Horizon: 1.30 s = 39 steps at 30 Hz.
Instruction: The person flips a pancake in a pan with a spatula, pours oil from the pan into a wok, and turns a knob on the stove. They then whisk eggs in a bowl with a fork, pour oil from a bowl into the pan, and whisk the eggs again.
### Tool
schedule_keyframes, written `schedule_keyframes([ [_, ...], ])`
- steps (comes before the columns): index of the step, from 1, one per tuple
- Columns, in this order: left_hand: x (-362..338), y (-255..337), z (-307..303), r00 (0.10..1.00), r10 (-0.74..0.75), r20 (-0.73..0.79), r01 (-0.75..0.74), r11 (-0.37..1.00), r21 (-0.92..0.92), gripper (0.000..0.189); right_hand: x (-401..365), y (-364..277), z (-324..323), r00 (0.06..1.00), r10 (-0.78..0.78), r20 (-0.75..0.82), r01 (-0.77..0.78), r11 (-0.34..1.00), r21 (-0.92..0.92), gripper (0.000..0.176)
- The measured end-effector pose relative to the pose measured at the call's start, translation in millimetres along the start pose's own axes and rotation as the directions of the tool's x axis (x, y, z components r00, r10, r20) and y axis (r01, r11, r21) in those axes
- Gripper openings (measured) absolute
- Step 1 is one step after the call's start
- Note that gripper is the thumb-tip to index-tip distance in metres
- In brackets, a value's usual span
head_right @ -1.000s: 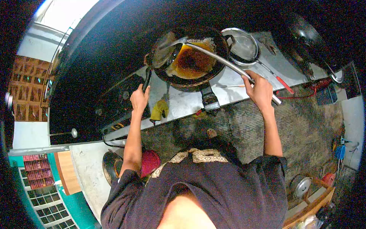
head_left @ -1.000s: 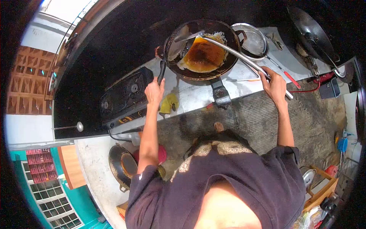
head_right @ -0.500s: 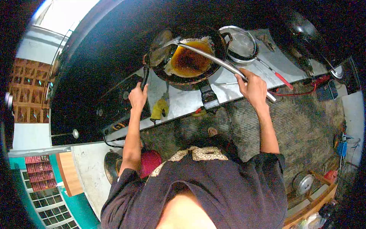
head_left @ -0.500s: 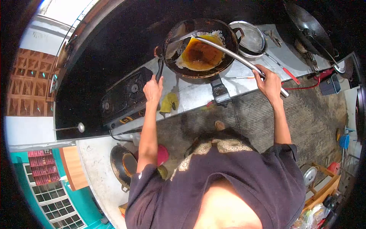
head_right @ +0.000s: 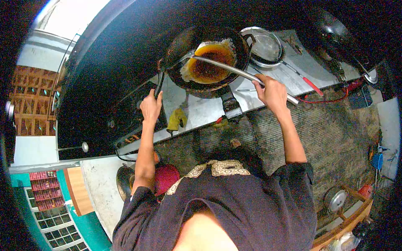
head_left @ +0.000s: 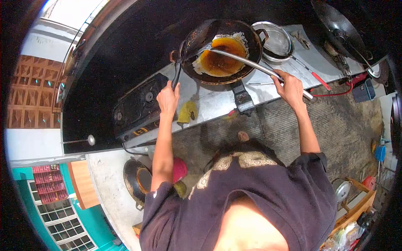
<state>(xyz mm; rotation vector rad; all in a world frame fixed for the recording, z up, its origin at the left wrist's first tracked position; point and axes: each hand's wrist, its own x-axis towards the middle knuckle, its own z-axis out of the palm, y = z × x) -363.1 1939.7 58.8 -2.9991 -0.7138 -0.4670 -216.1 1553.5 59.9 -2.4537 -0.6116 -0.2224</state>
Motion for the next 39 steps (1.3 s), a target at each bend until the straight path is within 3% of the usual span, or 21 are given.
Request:
schedule_keyframes([
  [19, -1.7, -24.3, -6.7, 0.992, 0.100, -0.082, -0.096, 0.994, 0.047, 0.031, 20.2, 19.2, -11.4, 0.988, -0.155, 0.001, 0.154, 0.982, -0.112, 0.030],
  [27, 3.9, -29.3, -8.0, 0.967, 0.216, -0.132, -0.203, 0.973, 0.105, 0.027, 29.2, 15.3, -21.8, 0.980, -0.195, -0.046, 0.191, 0.979, -0.078, 0.031],
  [39, 6.6, -28.0, -11.9, 0.960, 0.228, -0.160, -0.214, 0.972, 0.100, 0.027, 24.0, 27.8, -12.5, 0.988, -0.154, 0.031, 0.157, 0.977, -0.142, 0.032],
])
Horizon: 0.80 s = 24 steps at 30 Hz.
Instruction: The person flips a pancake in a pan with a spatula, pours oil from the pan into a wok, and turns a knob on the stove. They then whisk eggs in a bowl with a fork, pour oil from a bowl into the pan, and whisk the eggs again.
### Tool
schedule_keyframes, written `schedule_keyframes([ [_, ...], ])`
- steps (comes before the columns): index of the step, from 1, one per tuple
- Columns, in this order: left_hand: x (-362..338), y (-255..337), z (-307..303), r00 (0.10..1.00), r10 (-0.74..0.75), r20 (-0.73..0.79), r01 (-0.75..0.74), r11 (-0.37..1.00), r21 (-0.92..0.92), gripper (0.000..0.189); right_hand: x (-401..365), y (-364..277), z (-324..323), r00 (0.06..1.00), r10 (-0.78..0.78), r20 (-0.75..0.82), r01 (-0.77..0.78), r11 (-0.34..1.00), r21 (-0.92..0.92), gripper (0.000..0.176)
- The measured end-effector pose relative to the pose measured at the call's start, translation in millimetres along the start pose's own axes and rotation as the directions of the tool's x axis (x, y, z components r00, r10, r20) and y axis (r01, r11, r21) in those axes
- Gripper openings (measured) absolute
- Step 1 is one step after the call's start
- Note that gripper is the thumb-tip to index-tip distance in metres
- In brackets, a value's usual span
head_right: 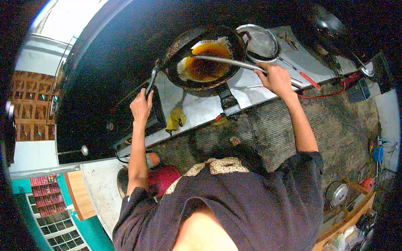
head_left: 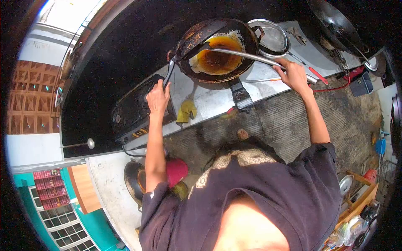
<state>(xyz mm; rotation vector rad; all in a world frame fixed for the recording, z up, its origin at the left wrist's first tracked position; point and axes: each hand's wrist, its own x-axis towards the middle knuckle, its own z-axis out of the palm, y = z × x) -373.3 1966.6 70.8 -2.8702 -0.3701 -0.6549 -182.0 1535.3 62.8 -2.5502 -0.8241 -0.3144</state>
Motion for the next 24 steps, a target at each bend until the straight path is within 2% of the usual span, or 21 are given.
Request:
schedule_keyframes([
  [3, -0.7, 0.8, -1.4, 1.000, -0.013, 0.023, 0.013, 1.000, 0.007, 0.027, -2.0, 0.2, -4.3, 1.000, -0.002, 0.022, 0.001, 1.000, 0.025, 0.032],
  [6, -0.4, 1.1, -2.0, 0.999, -0.011, 0.036, 0.011, 1.000, 0.020, 0.026, -3.3, 1.9, -7.3, 1.000, -0.014, -0.021, 0.016, 0.997, 0.070, 0.032],
  [9, 0.1, 2.3, -2.9, 0.999, -0.001, 0.047, -0.001, 0.999, 0.036, 0.026, 0.1, -4.4, -13.9, 1.000, 0.029, -0.005, -0.029, 0.999, 0.040, 0.032],
  [15, 1.8, 3.6, -3.7, 0.999, 0.016, 0.043, -0.017, 0.999, 0.030, 0.026, 3.9, -6.0, -5.8, 0.999, 0.019, -0.042, -0.018, 0.999, 0.031, 0.031],
  [18, 3.8, 2.7, -6.4, 0.999, 0.002, 0.045, -0.004, 0.999, 0.044, 0.026, 0.0, -6.3, -0.6, 0.999, 0.041, 0.022, -0.041, 0.999, -0.012, 0.031],
  [19, 4.2, 2.3, -6.8, 0.999, -0.003, 0.046, 0.001, 0.999, 0.054, 0.026, -1.4, -2.2, 4.9, 1.000, -0.009, -0.009, 0.009, 1.000, -0.002, 0.030],
  [24, 4.9, -1.2, -4.6, 1.000, 0.012, 0.005, -0.012, 0.999, 0.052, 0.026, -7.3, -2.2, 1.3, 1.000, -0.006, -0.008, 0.006, 1.000, 0.007, 0.030],
])
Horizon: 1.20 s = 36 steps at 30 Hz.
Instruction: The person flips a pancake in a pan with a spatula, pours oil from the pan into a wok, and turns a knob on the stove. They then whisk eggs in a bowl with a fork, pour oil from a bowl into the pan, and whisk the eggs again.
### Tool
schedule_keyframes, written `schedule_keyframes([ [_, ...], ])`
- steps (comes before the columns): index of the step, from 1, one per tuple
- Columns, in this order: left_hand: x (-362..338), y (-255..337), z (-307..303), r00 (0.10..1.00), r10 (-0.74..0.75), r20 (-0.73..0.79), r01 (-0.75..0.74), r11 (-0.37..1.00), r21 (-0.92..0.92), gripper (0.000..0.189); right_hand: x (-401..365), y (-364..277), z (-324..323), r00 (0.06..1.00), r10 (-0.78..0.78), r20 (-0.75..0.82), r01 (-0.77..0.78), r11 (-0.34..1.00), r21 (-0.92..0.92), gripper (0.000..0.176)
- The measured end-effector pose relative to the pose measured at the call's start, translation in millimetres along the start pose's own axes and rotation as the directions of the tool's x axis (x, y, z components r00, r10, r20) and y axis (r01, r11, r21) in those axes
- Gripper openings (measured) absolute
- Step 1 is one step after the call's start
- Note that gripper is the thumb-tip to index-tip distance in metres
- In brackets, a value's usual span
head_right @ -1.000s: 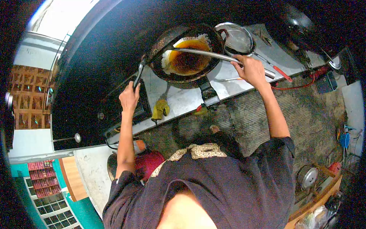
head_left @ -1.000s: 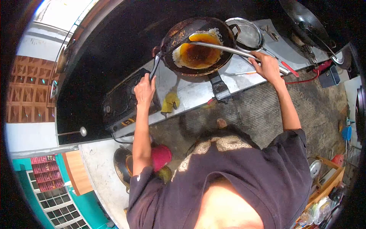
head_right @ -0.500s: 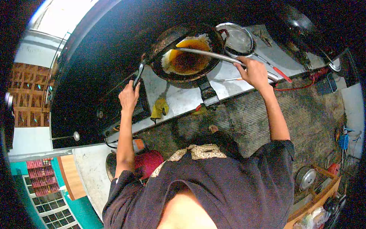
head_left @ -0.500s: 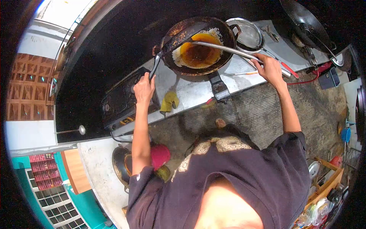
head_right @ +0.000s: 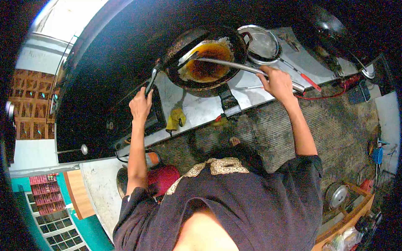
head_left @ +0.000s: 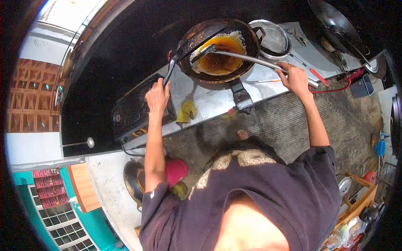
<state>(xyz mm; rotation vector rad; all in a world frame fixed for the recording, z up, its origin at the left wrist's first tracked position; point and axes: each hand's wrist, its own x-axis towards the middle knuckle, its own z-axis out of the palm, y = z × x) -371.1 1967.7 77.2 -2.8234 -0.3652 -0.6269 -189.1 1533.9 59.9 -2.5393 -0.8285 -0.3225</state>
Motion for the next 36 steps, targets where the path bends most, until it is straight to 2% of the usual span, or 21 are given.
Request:
schedule_keyframes([
  [7, 1.3, 2.7, -2.5, 0.999, 0.012, 0.031, -0.012, 1.000, 0.002, 0.026, 0.8, -8.4, -4.2, 0.995, 0.099, 0.006, -0.099, 0.995, -0.014, 0.027],
  [10, 2.1, 7.0, -5.5, 0.999, 0.001, 0.048, -0.002, 1.000, 0.021, 0.026, -0.6, -11.1, 1.1, 0.997, 0.080, -0.010, -0.081, 0.996, -0.038, 0.027],
  [13, 1.9, 6.1, -6.1, 0.999, -0.010, 0.048, 0.009, 1.000, 0.020, 0.027, -6.7, -10.4, 12.1, 0.998, 0.037, -0.044, -0.035, 0.999, 0.035, 0.027],
  [16, 3.8, 4.4, -8.6, 0.999, -0.010, 0.048, 0.010, 1.000, 0.009, 0.028, -13.8, -12.2, 11.4, 1.000, 0.008, -0.018, -0.007, 1.000, 0.027, 0.027],
  [19, 8.9, 1.4, -13.7, 0.994, -0.030, 0.107, 0.026, 0.999, 0.036, 0.033, -19.9, -8.5, 10.8, 0.999, 0.031, 0.043, -0.031, 0.999, 0.019, 0.027],
  [23, 22.8, 2.0, -28.8, 0.964, -0.117, 0.239, 0.107, 0.993, 0.055, 0.043, -29.8, -1.1, 0.2, 0.997, 0.073, 0.040, -0.073, 0.997, 0.001, 0.028],
  [28, 32.2, -3.1, -36.2, 0.947, -0.140, 0.289, 0.126, 0.990, 0.064, 0.044, -42.4, -4.3, -19.8, 0.988, 0.150, 0.022, -0.150, 0.989, 0.007, 0.026],
  [36, 46.3, 12.1, -49.6, 0.927, -0.131, 0.351, 0.094, 0.988, 0.121, 0.044, -29.6, -5.0, -19.0, 0.994, 0.083, -0.077, -0.084, 0.996, -0.008, 0.027],
])
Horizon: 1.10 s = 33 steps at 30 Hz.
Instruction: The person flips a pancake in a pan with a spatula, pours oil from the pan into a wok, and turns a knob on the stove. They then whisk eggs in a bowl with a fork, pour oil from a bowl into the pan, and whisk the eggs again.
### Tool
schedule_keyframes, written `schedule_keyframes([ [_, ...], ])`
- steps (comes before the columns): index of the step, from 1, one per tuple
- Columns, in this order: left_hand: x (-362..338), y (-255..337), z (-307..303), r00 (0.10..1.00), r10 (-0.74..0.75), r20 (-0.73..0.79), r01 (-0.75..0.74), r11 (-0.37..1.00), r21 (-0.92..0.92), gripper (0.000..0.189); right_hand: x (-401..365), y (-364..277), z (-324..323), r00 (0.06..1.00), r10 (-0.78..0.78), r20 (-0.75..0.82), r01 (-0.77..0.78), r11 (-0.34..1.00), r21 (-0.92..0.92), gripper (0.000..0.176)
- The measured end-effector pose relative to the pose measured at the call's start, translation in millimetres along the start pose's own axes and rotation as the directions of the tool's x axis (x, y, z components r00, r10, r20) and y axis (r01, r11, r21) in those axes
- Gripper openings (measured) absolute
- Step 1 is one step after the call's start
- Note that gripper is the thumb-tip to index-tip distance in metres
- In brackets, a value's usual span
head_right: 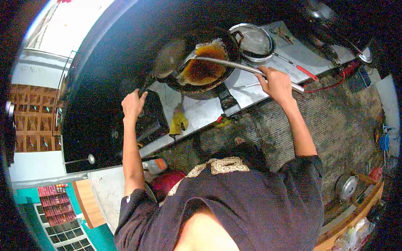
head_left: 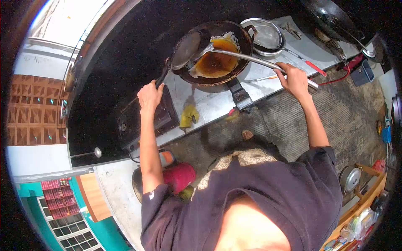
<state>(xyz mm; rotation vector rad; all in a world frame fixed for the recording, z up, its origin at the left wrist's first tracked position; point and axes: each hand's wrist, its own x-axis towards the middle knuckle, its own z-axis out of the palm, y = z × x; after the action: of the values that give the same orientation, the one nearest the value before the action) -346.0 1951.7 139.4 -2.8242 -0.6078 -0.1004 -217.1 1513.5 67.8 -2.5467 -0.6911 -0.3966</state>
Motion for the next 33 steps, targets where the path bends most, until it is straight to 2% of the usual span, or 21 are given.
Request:
schedule_keyframes([
  [3, 2.7, 3.5, -5.2, 0.998, 0.011, 0.061, -0.012, 1.000, 0.009, 0.043, 3.0, -1.1, 3.0, 1.000, -0.004, -0.009, 0.004, 1.000, -0.006, 0.026],
  [6, 4.9, 3.2, -1.0, 0.988, -0.025, 0.153, 0.022, 1.000, 0.022, 0.052, 3.4, -1.4, 0.1, 1.000, 0.021, 0.018, -0.021, 1.000, 0.003, 0.025],
  [9, 3.1, 4.7, -1.5, 0.987, -0.034, 0.159, 0.032, 0.999, 0.017, 0.053, 3.7, -0.2, -0.8, 0.999, 0.033, 0.013, -0.033, 0.999, 0.000, 0.025],
  [12, 1.6, 7.6, -7.4, 0.991, -0.040, 0.128, 0.040, 0.999, 0.007, 0.044, 5.6, 0.8, -1.4, 0.999, 0.052, 0.013, -0.052, 0.999, 0.015, 0.026],
  [15, 5.1, 9.7, -11.7, 0.977, -0.076, 0.200, 0.079, 0.997, -0.006, 0.044, 7.7, -6.1, -7.2, 0.996, 0.085, 0.022, -0.086, 0.994, 0.060, 0.027],
  [18, 7.4, 8.3, -7.9, 0.958, -0.091, 0.271, 0.093, 0.996, 0.008, 0.055, 8.5, -7.9, -4.9, 0.997, 0.076, -0.010, -0.075, 0.995, 0.070, 0.027],
  [20, 8.2, 7.7, -5.3, 0.953, -0.096, 0.289, 0.106, 0.994, -0.019, 0.056, 9.2, -6.6, -1.5, 0.998, 0.056, -0.042, -0.054, 0.997, 0.056, 0.027],
  [24, 6.0, 9.1, -4.8, 0.964, -0.116, 0.238, 0.141, 0.986, -0.092, 0.050, 11.3, -10.8, -3.2, 0.998, 0.055, -0.031, -0.054, 0.997, 0.051, 0.026],
  [33, 11.6, 11.5, 2.3, 0.949, -0.136, 0.284, 0.180, 0.974, -0.136, 0.053, 13.6, -19.6, 1.3, 0.991, -0.001, -0.131, 0.012, 0.997, 0.081, 0.028],
])
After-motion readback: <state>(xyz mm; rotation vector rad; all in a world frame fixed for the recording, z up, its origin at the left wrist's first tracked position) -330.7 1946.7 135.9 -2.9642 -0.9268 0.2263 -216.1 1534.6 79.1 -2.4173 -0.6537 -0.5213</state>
